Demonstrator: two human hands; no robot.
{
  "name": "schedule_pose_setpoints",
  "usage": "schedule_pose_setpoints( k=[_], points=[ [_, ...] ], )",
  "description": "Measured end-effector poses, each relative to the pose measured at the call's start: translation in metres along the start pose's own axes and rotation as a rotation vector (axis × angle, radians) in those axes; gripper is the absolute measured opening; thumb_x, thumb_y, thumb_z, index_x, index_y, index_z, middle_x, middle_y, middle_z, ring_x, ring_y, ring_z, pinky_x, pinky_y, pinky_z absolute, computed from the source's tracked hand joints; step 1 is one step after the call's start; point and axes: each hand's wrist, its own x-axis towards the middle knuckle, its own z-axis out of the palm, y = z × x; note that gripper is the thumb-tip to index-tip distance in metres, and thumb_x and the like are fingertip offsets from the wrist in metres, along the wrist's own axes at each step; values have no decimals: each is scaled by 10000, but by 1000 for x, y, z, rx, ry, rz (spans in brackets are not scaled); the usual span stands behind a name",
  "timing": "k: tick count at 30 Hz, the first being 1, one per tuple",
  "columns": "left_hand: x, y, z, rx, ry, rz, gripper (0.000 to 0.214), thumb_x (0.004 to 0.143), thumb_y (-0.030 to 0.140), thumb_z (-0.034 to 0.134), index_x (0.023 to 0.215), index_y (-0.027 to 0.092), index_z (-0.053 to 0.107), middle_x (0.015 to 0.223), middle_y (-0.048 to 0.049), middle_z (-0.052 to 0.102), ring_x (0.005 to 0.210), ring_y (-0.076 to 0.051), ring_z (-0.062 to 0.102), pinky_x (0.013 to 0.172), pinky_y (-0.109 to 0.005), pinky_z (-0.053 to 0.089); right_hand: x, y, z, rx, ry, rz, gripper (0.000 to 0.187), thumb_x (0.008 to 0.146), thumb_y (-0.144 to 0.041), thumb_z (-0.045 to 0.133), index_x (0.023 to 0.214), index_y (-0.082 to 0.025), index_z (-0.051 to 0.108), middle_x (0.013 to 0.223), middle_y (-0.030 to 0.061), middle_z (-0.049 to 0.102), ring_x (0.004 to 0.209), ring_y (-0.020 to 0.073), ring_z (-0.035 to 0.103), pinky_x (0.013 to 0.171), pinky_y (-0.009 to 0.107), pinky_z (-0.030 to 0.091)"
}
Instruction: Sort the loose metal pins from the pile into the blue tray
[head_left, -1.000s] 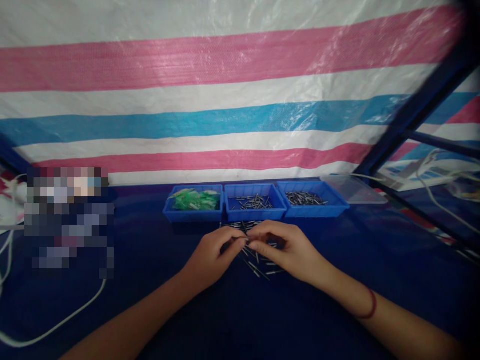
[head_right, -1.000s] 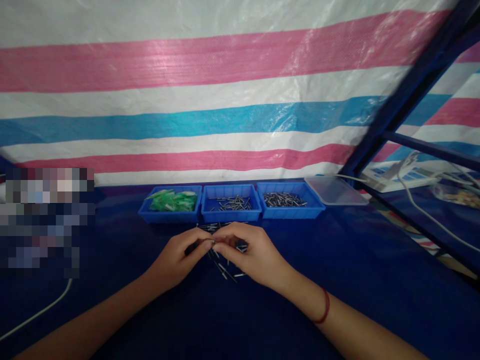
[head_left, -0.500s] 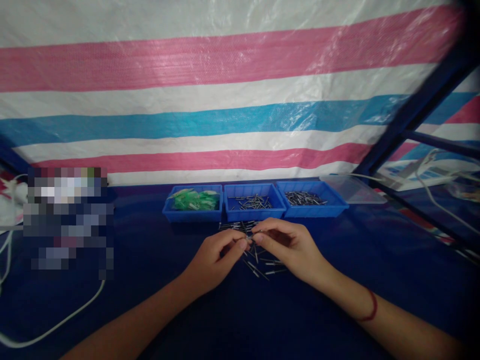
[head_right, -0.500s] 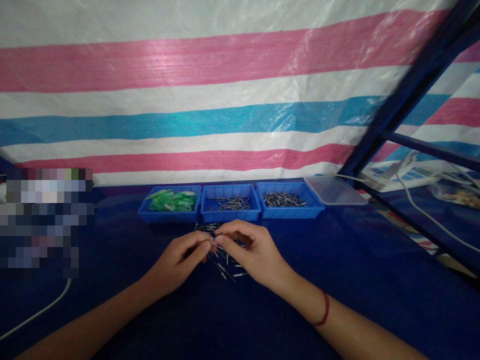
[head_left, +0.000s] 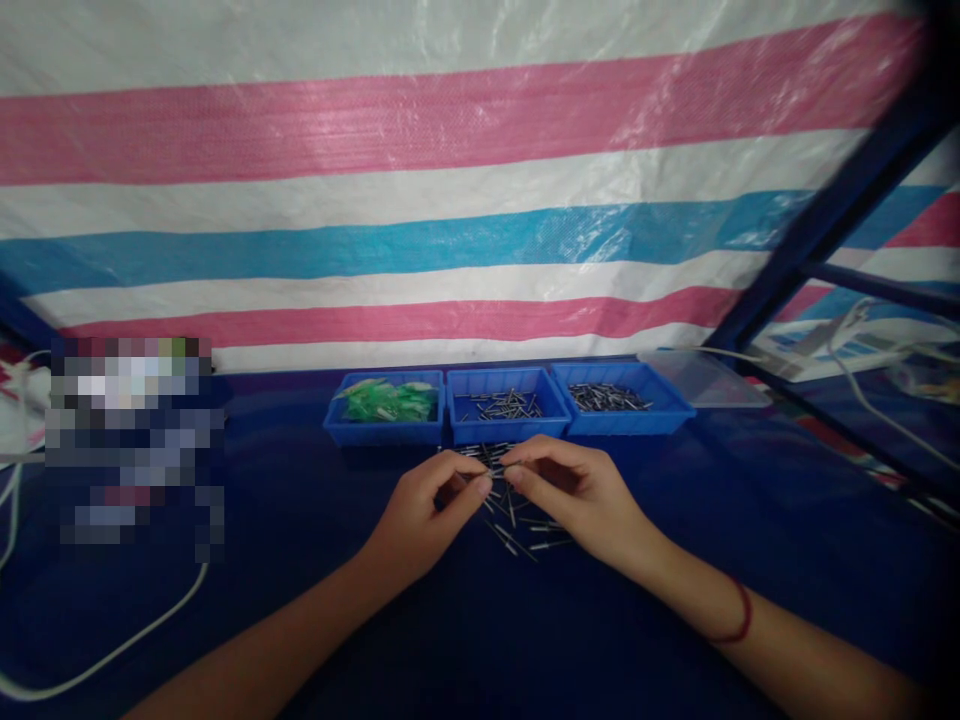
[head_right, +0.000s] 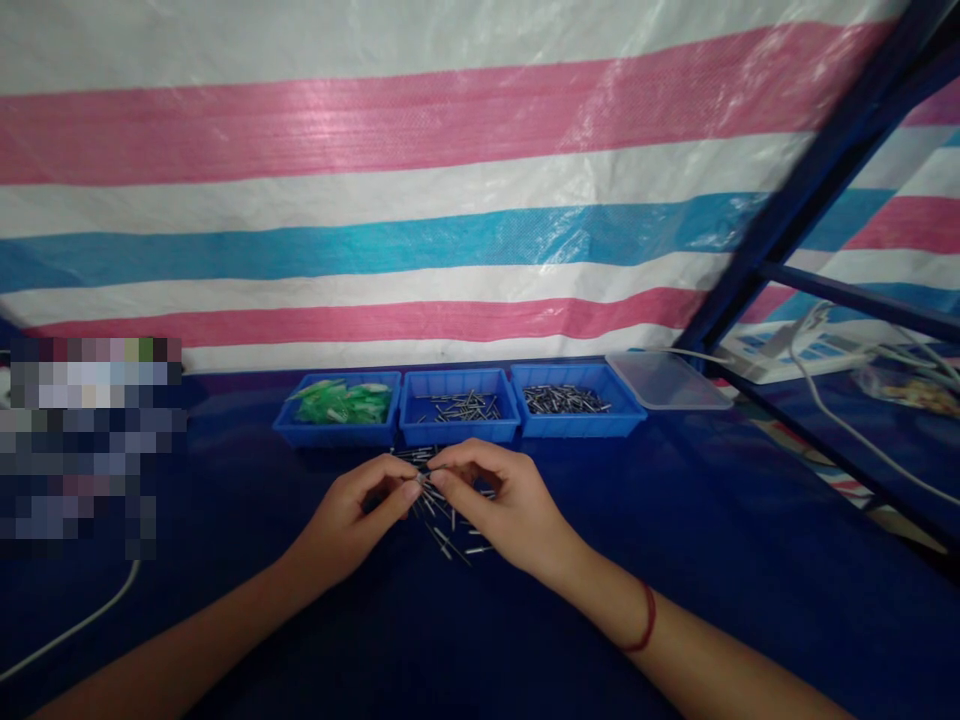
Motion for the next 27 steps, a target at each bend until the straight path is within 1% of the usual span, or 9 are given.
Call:
schedule_pose_setpoints(
  k=[5,10,13,15,17,19,21,24,27],
  points=[
    [-2,0,-1,35,83,41,131,866,271,555,895,169,632,779,-9,617,668,-115,552,617,-213,421,0,2,0,-17,5,-2,139,818,-322,619,869,-200,664,773,18,644,665,132,572,615,269,473],
    [-4,1,-2,68,160,113,109,863,261,559,878,169,616,755,-11,601,646,-114,553,610,-216,436,0,2,2,-90,-29,-20,145,846,-312,575,873,-191,650,804,33,659,695,147,595,633,271,489],
    [-4,2,-3,103,134,132,112,872,261,546,895,171,608,781,-13,607,653,-110,555,619,-214,443,1,1,2,-199,-94,-59,155,864,-299,546,861,-187,653,801,36,667,713,153,603,647,269,484],
    [-3,1,-4,156,77,128,167,869,269,553,1005,179,590,848,-20,625,691,-119,567,639,-221,451,4,2,-1,-269,-93,-87,164,872,-295,532,856,-188,655,801,37,669,725,159,605,664,275,480],
    [-2,-1,-7,249,19,141,295,866,287,560,1143,189,539,926,-33,636,775,-146,583,706,-255,461,8,3,-9,-342,-23,-108,169,873,-297,527,851,-189,655,794,35,666,721,162,602,667,279,472],
    [0,-2,-10,379,-35,177,346,880,305,540,1208,201,511,1001,-50,637,892,-184,579,801,-314,444,14,5,-23,-437,100,-128,172,866,-302,530,842,-185,653,786,33,661,702,163,591,657,281,459],
    [2,-4,-13,513,-82,208,318,901,308,504,1203,213,528,1070,-61,629,977,-216,555,851,-363,413,22,7,-41,-551,255,-132,180,857,-307,531,827,-177,653,767,34,657,673,162,577,641,281,445],
    [3,-6,-16,655,-132,215,294,907,301,486,1181,221,554,1141,-71,603,1014,-241,531,843,-383,403,33,13,-73,-749,459,-96,197,845,-308,525,818,-166,659,729,40,652,640,168,568,614,284,426],
    [3,-10,-17,719,-169,211,323,895,306,508,1204,223,547,1165,-80,583,1020,-250,520,844,-389,407,40,22,-97,-1006,492,-90,197,824,-297,531,818,-159,673,719,54,651,662,198,581,620,302,409]
  ],
)
